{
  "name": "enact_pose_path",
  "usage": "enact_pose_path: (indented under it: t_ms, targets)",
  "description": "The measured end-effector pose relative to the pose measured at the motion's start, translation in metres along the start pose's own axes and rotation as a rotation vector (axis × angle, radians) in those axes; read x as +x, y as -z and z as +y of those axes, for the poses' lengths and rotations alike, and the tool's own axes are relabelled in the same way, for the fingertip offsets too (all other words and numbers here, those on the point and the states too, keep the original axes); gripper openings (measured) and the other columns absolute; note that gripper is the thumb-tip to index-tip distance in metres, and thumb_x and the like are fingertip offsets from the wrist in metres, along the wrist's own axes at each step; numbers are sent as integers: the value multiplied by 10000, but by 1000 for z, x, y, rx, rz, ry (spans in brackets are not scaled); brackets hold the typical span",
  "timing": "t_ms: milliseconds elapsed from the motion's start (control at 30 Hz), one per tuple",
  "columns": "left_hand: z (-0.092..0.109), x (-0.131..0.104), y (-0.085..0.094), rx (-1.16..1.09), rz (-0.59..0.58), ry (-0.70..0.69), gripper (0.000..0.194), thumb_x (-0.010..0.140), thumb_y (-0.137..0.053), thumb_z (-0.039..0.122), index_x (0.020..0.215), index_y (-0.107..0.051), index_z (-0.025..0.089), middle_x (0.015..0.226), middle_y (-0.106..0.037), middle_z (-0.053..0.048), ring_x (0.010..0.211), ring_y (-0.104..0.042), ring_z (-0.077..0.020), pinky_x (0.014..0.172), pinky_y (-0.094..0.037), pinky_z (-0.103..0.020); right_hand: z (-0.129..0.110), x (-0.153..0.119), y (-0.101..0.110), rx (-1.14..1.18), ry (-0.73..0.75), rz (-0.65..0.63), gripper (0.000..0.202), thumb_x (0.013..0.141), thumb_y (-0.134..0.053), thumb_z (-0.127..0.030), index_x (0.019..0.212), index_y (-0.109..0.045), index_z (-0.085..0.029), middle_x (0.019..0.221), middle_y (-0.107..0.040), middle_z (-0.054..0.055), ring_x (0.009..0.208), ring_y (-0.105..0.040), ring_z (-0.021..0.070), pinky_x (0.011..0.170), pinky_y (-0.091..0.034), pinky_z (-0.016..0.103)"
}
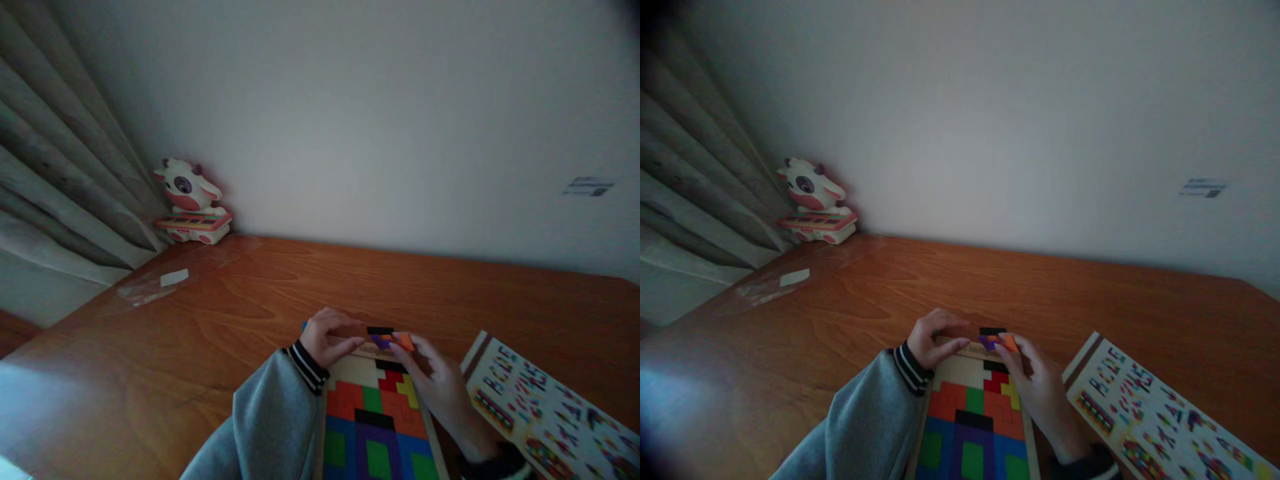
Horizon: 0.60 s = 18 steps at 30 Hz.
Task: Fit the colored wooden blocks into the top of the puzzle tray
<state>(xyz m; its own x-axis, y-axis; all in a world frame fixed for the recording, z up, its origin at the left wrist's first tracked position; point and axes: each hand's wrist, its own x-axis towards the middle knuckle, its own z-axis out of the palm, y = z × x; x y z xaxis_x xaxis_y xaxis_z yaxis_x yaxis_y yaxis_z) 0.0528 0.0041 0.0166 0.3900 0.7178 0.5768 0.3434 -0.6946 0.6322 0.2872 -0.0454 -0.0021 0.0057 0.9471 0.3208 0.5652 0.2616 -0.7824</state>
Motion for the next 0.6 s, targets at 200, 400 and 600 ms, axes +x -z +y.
enact_pose_path:
  t_ms: [200, 400, 600]
  targets:
    - [-4, 2, -4, -109, -124, -22, 283, 806, -690, 413, 949, -729, 172, 836, -754, -73, 757, -683, -177, 758, -502, -296, -19, -5, -10, 50, 19, -24, 252, 839, -612, -445, 995, -678, -259, 1015, -735, 50, 936, -696, 248, 847, -553, 379]
    - [1, 0, -2, -216, -5, 186, 217, 833, -661, 340, 860, -689, 127, 882, -732, -100, 811, -677, -174, 757, -527, -271, -11, -5, -9, 319, -167, 168, 463, 793, -675, -426, 1182, -538, -215, 1089, -699, 107, 964, -689, 254, 826, -567, 390]
    - [-8, -11, -1, -287, 85, 299, 264, 840, -652, 349, 966, -693, 121, 880, -729, -109, 805, -694, -186, 755, -559, -282, 0, -5, -1, 247, -145, 197, 412, 847, -613, -441, 1182, -584, -204, 1096, -683, 115, 966, -682, 254, 888, -536, 445]
